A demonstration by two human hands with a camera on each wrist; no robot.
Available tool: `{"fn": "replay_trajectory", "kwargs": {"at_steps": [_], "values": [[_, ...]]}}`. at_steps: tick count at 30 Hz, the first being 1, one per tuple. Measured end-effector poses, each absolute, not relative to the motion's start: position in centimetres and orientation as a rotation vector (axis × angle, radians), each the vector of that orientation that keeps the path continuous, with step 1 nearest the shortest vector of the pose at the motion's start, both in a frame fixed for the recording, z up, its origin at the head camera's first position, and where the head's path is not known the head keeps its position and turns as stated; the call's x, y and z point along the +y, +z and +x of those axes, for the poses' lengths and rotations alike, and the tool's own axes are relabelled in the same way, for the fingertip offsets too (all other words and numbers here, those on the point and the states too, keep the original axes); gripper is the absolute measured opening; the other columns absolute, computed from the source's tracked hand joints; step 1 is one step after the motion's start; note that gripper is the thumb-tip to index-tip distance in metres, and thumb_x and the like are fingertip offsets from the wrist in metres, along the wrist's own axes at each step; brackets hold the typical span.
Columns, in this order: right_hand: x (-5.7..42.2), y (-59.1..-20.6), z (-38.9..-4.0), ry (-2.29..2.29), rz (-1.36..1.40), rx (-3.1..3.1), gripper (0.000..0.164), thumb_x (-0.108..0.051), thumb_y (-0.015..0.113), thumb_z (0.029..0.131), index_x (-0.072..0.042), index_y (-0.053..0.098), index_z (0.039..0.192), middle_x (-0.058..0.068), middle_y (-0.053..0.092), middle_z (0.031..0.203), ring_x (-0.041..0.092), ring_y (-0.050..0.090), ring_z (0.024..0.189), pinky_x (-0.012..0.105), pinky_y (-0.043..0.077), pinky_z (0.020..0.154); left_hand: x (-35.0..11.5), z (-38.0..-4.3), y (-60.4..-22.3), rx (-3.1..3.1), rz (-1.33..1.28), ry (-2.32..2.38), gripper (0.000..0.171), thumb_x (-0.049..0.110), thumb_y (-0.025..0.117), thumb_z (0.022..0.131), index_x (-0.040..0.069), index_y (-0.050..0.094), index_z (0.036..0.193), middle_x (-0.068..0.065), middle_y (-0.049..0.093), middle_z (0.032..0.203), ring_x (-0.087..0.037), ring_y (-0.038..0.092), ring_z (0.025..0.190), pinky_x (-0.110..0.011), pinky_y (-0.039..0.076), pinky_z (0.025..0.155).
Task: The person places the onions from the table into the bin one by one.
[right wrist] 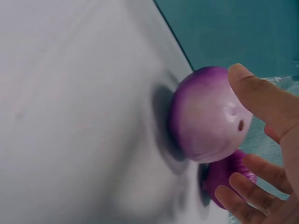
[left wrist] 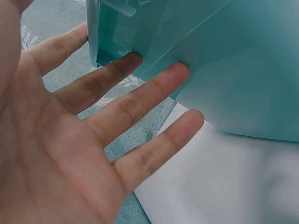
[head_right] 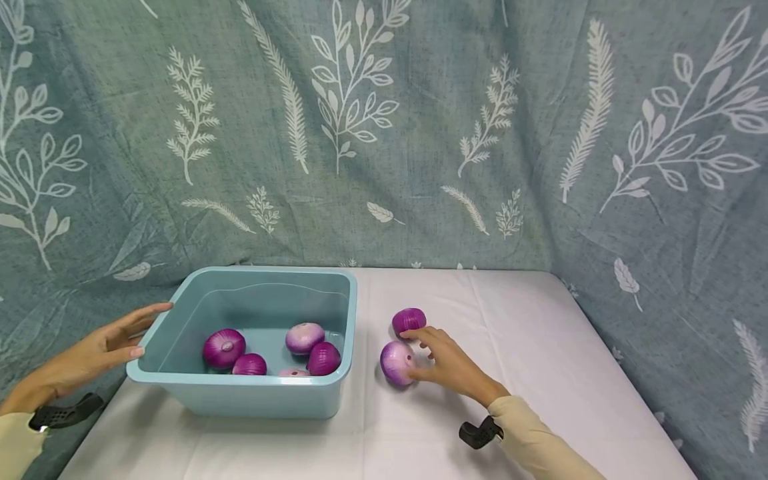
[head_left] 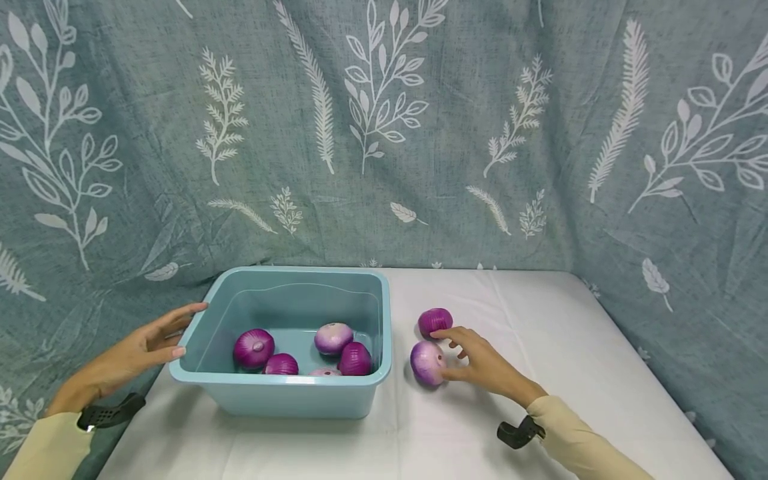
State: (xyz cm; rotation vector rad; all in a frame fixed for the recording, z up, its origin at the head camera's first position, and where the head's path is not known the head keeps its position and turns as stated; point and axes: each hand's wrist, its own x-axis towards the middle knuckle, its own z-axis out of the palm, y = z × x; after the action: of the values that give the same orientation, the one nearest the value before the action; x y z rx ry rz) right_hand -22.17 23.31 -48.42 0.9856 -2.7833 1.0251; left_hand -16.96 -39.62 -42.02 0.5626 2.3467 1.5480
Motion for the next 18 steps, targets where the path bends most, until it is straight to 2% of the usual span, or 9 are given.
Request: {"fn": "replay_trajectory", "kwargs": {"at_steps": [8,18], "values": [[23.4,-50.3,-22.0,1.059,0.956,-2.81,0.08,-0.044,0.089,0.08,-0.016,0.055,0.147,-0.001,0.058,0.134,0.026,0.057,0.11,0.045,0.055,0.086,-39.4,-16.8,-41.9,2.349,0.575,1.54,0.069,0.007,0.049,0.109,0.025,0.017,0.167,0.008,0.025,0.165,0.009,0.042,0.132,-0.028,0.052,0.093],[23.0,-50.8,-21.9,1.104,0.968,-2.741,0.077,-0.035,0.091,0.08,-0.012,0.056,0.144,0.0,0.062,0.133,0.02,0.061,0.107,0.039,0.058,0.084,-39.8,-17.1,-42.2,2.356,0.583,1.531,0.069,0.006,0.048,0.109,0.026,0.016,0.167,0.016,0.025,0.163,0.012,0.04,0.133,-0.026,0.051,0.094]]}}
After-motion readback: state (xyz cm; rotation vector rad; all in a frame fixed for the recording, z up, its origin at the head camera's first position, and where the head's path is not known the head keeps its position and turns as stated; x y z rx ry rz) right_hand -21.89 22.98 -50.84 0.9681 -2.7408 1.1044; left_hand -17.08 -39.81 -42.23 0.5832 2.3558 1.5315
